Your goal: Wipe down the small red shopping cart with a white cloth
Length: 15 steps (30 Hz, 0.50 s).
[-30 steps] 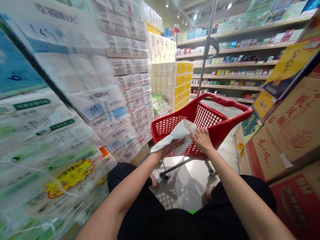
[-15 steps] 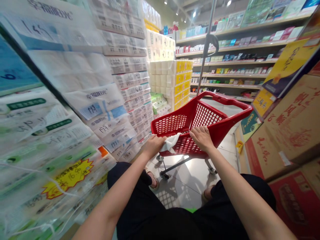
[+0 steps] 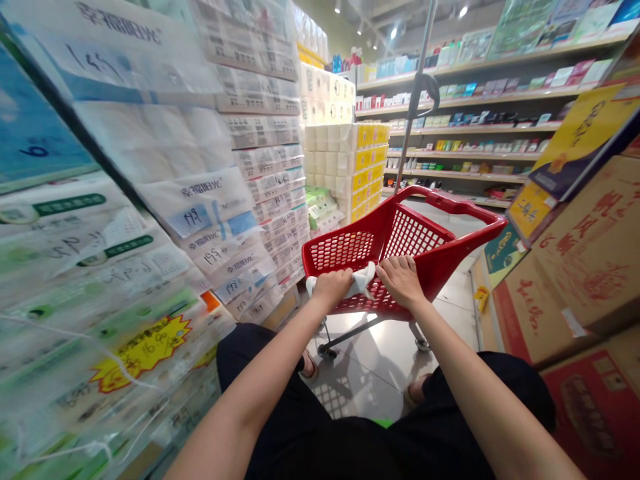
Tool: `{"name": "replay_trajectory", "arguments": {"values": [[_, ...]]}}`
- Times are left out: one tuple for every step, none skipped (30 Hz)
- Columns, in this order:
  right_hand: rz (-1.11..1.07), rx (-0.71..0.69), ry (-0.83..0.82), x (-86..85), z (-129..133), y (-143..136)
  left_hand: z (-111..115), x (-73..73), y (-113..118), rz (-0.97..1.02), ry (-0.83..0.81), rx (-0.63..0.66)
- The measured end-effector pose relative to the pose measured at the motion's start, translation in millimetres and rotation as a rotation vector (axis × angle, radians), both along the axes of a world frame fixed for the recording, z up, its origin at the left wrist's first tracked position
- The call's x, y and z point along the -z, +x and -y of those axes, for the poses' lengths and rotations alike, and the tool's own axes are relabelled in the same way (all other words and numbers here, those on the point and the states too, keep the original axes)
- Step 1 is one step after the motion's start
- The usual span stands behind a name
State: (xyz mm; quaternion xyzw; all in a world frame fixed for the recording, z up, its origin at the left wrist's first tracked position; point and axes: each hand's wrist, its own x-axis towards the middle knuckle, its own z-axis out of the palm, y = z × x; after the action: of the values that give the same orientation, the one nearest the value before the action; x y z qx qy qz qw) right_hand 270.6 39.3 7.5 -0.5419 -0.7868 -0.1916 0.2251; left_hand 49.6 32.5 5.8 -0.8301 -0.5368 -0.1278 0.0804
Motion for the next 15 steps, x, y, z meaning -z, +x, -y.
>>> {"name": "replay_trajectory", "arguments": {"values": [[0.005,0.004,0.003,0.1,0,-1,-2,-0.9,11,0.005,-0.008,0.003],[0.009,0.006,0.007,0.3,0,-1,-3,-1.6,22,0.008,-0.015,0.004],[0.013,0.008,0.013,0.6,0,-2,-4,-2.1,33,0.011,-0.019,0.001],[0.017,0.008,0.020,1.0,0,-2,-5,-2.6,45,0.012,-0.023,-0.002],[0.020,0.008,0.026,1.3,0,-2,-6,-3.1,55,0.014,-0.023,-0.008],[0.024,0.005,0.032,1.6,0,-1,-6,-3.7,64,0.016,-0.024,-0.018],[0.028,0.001,0.037,1.9,-1,0,-6,-4.7,71,0.023,-0.026,-0.028],[0.031,-0.004,0.040,2.1,-1,2,-6,-6.4,75,0.038,-0.034,-0.026],[0.033,-0.009,0.042,2.3,-1,3,-5,-8.8,76,0.064,-0.047,0.001],[0.034,-0.012,0.044,2.6,-1,5,-5,-12.0,75,0.104,-0.064,0.051],[0.033,-0.013,0.047,2.9,-1,7,-4,-16.1,70,0.160,-0.080,0.117],[0.030,-0.011,0.049,3.3,-1,9,-3,-20.7,64,0.222,-0.092,0.190],[0.026,-0.007,0.051,3.9,-2,10,-3,-25.6,56,0.280,-0.096,0.252],[0.023,-0.002,0.051,4.6,-2,11,-3,-30.2,47,0.326,-0.092,0.292],[0.020,0.004,0.048,5.4,-2,11,-4,-34.1,38,0.359,-0.079,0.301]]}}
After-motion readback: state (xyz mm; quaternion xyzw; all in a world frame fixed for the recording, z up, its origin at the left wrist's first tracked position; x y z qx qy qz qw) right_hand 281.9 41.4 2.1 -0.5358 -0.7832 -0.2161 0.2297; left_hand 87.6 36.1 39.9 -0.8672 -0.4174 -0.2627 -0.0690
